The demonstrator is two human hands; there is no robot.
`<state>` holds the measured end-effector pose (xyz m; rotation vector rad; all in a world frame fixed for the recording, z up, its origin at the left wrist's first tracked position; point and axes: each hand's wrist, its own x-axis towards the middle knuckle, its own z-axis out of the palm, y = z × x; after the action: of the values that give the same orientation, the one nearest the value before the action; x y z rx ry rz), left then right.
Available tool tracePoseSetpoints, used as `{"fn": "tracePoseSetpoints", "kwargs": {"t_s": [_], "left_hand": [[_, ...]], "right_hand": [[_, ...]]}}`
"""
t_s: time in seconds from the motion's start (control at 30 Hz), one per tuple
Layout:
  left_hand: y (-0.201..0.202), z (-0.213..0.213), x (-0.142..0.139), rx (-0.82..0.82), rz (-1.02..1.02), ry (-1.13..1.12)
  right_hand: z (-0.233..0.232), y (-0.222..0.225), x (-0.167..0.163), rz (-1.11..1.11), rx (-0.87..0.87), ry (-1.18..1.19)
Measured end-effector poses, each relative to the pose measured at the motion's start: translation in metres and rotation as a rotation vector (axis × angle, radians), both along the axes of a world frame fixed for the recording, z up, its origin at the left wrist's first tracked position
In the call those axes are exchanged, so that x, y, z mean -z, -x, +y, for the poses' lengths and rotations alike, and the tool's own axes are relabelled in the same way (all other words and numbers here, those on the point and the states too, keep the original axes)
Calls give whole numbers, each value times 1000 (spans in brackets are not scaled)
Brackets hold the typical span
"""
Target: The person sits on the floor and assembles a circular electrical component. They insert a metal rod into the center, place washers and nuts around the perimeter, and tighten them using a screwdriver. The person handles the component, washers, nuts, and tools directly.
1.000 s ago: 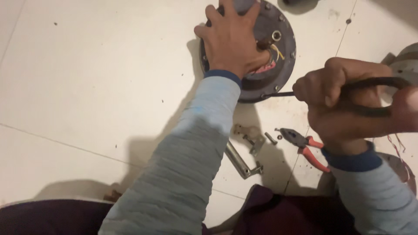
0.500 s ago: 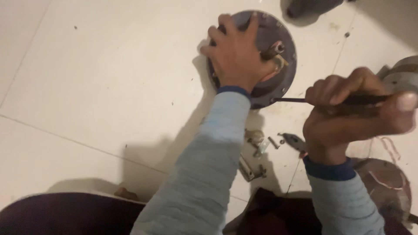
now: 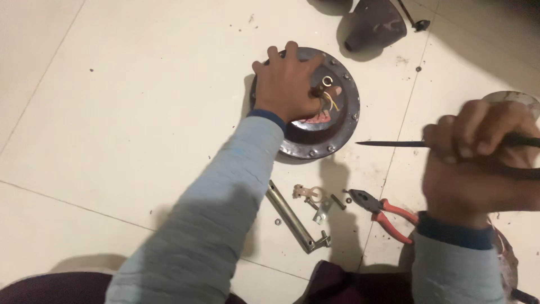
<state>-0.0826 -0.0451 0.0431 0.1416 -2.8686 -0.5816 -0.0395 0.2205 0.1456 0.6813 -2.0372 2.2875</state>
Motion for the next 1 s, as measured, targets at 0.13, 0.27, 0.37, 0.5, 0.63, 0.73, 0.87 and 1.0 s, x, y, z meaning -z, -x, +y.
{"fn": "tracePoseSetpoints", "kwargs": {"t_s": [0.13, 0.27, 0.37, 0.5, 0.63, 0.73, 0.87, 1.0], "left_hand": [[7, -11, -2, 189, 53, 42], [12, -16, -6, 320, 28, 64], [14, -16, -10, 350, -39, 52], [14, -17, -15, 382, -66, 29], [14, -16, -19, 376, -71, 43], [14, -15, -18, 379, -92, 60], [15, -16, -13, 392, -65, 74], [17, -11, -8, 408, 62, 188]], "right_hand": [[-36, -14, -16, -8, 18, -86], [-57, -28, -33, -106, -14, -158], [-67, -30, -39, -146, -32, -102], [-71, -28, -39, -161, -44, -106], [-70, -28, -33, -182, -98, -132], [-71, -29, -29, -217, -87, -96], [-73, -15, -28, -227, -285, -132], [-75, 11, -29, -285, -663, -264]]}}
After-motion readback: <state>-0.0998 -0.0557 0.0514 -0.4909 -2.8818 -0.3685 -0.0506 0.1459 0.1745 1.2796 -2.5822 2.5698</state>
